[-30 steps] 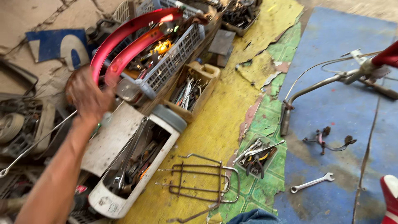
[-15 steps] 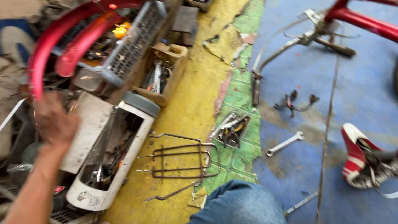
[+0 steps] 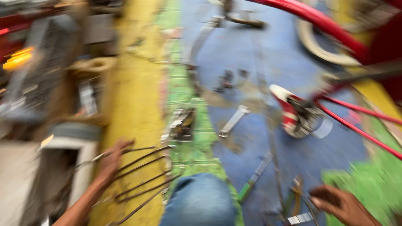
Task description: The person sits on the floor of a bicycle repair shop and attaches a metal wire rear rack to a red bicycle frame. They position the rack against the frame, align its mounting struts, and use a wrench and screwdriver to tighten fasteners, repositioning the rack and reaching for parts and tools on the floor as they work.
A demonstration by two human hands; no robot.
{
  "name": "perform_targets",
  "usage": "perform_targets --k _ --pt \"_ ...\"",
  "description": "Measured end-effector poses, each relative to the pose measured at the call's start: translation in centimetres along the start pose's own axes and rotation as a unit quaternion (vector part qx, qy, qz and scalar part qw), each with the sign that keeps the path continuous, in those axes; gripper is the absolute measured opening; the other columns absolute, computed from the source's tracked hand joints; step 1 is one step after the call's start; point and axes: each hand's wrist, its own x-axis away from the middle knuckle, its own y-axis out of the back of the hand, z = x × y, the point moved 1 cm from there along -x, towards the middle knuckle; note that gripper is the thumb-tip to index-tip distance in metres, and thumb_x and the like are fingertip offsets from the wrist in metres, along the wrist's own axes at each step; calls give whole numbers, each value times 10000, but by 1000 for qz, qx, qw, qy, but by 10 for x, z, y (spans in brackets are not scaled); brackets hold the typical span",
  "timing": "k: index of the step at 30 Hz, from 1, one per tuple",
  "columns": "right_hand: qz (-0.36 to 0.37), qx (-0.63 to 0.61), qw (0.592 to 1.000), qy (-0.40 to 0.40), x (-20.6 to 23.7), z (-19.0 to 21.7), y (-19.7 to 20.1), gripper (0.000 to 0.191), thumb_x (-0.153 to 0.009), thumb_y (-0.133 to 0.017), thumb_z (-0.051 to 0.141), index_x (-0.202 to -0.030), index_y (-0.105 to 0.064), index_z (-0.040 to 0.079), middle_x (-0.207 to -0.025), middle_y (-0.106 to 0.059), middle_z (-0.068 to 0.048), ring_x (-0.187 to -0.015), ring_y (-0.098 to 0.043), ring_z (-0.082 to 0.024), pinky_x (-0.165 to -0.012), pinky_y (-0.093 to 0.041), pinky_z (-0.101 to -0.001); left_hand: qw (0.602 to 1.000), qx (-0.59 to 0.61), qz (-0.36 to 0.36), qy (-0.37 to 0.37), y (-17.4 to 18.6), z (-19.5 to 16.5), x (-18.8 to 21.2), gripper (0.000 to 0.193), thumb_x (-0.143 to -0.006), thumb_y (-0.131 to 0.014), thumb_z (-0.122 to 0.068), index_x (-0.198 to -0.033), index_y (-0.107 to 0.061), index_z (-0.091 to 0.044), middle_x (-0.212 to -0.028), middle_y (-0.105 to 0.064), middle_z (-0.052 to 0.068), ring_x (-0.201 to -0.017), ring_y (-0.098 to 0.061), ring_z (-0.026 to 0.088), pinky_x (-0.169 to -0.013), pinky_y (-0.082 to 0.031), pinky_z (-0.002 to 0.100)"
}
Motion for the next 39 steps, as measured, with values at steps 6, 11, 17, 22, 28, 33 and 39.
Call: perform_targets --k 6,11,17,22,28,33,39 --pt "-50 30 998 22 51 -22 21 459 -826 -763 427 -1123 -740 78 -1027 -789 -76 -941 -786 -188 -872 -620 -370 986 46 -41 157 -16 -33 1 655 -1101 -417 -509 -1058 -793 26 -1026 -791 157 -985 -727 276 -1001 -508 390" --pt "-127 30 991 -26 61 -78 32 402 -835 -749 383 -1093 -747 75 -954 -814 -75 -894 -769 -200 -836 -610 -367 981 -58 158 97 -116 -137 43 623 -1092 -442 -495 -1057 -791 20 -1001 -787 148 -952 -723 269 -965 -518 388" --pt "-200 25 979 -29 49 -141 30 352 -842 -738 342 -1054 -750 61 -959 -806 -100 -875 -768 -207 -803 -609 -364 883 -155 444 7 -277 -245 127 585 -1081 -472 -478 -1055 -788 13 -970 -782 136 -912 -718 262 -921 -530 387" --pt "-223 63 968 -93 73 -170 18 325 -870 -722 312 -1058 -722 47 -948 -783 -128 -900 -753 -254 -839 -581 -389 843 -189 503 -34 -338 -284 158 553 -1072 -496 -464 -1054 -785 7 -945 -778 127 -878 -714 255 -885 -540 386" --pt "-294 4 939 -179 112 -206 16 362 -842 -745 324 -1068 -724 42 -974 -779 -163 -940 -750 -297 -863 -572 -414 822 -214 523 -69 -368 -314 173 516 -1061 -526 -448 -1052 -783 0 -914 -773 115 -838 -709 248 -842 -551 384" --pt "-353 -18 921 -163 133 -234 10 353 -832 -722 296 -1057 -724 25 -989 -770 -194 -937 -746 -344 -853 -582 -434 814 -228 525 -97 -378 -322 178 486 -1052 -551 -434 -1051 -780 -6 -889 -769 106 -805 -705 241 -806 -561 383" --pt "-498 38 848 -176 164 -266 3 371 -806 -714 241 -1128 -714 57 -1110 -741 -213 -1073 -697 -378 -959 -545 -437 834 -213 490 -135 -370 -393 160 450 -1042 -580 -417 -1049 -778 -13 -858 -764 94 -765 -700 234 -763 -573 381"
